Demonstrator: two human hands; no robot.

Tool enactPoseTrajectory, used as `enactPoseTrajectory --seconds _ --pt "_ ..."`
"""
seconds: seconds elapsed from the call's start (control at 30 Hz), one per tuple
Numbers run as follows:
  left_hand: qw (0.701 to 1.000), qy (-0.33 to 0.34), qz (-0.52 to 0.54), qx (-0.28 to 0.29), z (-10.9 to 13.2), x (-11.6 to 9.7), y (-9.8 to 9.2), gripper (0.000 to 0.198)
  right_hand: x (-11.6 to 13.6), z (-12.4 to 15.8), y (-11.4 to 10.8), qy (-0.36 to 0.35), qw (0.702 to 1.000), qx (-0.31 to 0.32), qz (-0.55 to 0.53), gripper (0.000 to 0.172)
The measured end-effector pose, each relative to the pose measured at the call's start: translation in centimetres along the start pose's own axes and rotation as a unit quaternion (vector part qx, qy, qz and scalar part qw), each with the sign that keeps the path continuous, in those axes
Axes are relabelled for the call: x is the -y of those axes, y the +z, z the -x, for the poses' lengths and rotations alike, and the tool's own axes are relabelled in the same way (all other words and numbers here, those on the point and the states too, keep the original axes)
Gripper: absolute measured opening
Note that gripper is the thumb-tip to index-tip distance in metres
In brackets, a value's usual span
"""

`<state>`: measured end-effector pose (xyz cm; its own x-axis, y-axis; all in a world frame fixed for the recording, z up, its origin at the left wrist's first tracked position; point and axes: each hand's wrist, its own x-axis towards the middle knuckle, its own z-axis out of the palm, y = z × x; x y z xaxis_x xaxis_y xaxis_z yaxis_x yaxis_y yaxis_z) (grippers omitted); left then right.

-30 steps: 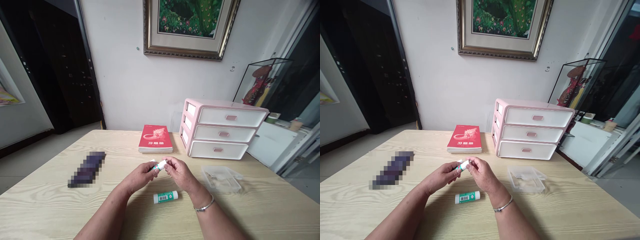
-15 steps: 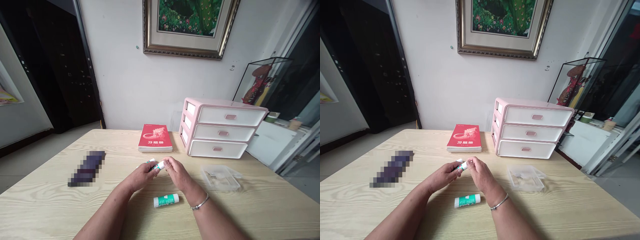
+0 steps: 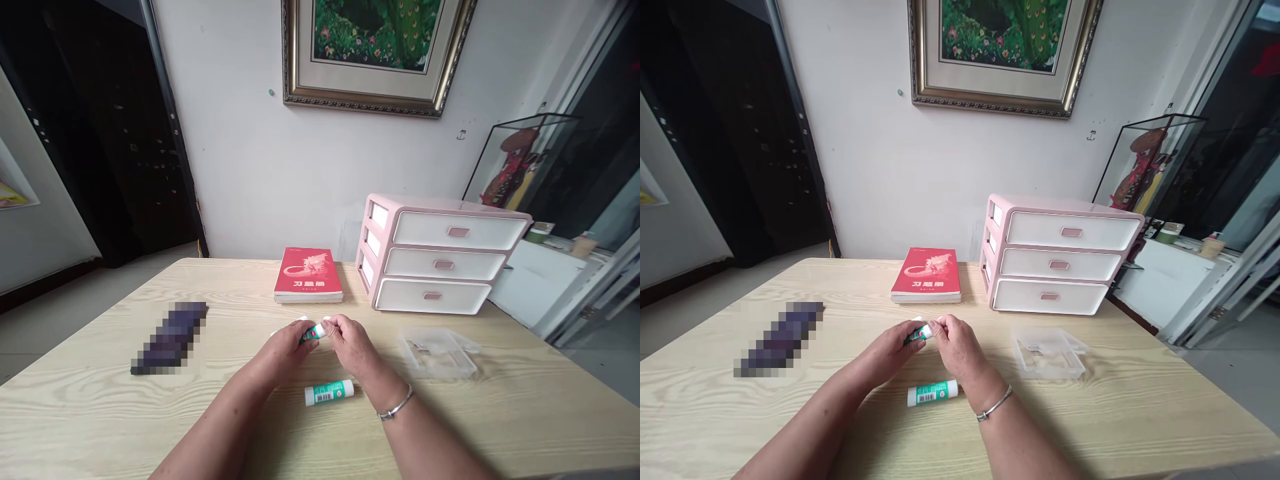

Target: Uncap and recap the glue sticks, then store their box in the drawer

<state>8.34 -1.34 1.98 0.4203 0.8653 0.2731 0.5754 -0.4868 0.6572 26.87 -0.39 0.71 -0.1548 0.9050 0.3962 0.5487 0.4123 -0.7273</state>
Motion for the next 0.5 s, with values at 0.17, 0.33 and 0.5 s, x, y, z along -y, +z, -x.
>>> enactPoseTrajectory --seconds 0.17,0.33,0.5 --pt "0.999 -0.017 -0.041 0.01 0.2 -0.2 0.2 0.031 0.3 0.0 -0.1 -0.045 0.993 -0.013 0.105 0.043" --pt "0.997 -0.016 -0.072 0.018 0.2 -0.9 0.1 0.034 0.4 -0.1 -0.1 -0.011 0.992 -0.007 0.127 0.049" --pt "0.996 -0.007 -0.093 -0.002 0.3 -1.8 0.1 0.03 0.3 -0.1 0.2 0.076 0.995 0.002 0.065 0.054"
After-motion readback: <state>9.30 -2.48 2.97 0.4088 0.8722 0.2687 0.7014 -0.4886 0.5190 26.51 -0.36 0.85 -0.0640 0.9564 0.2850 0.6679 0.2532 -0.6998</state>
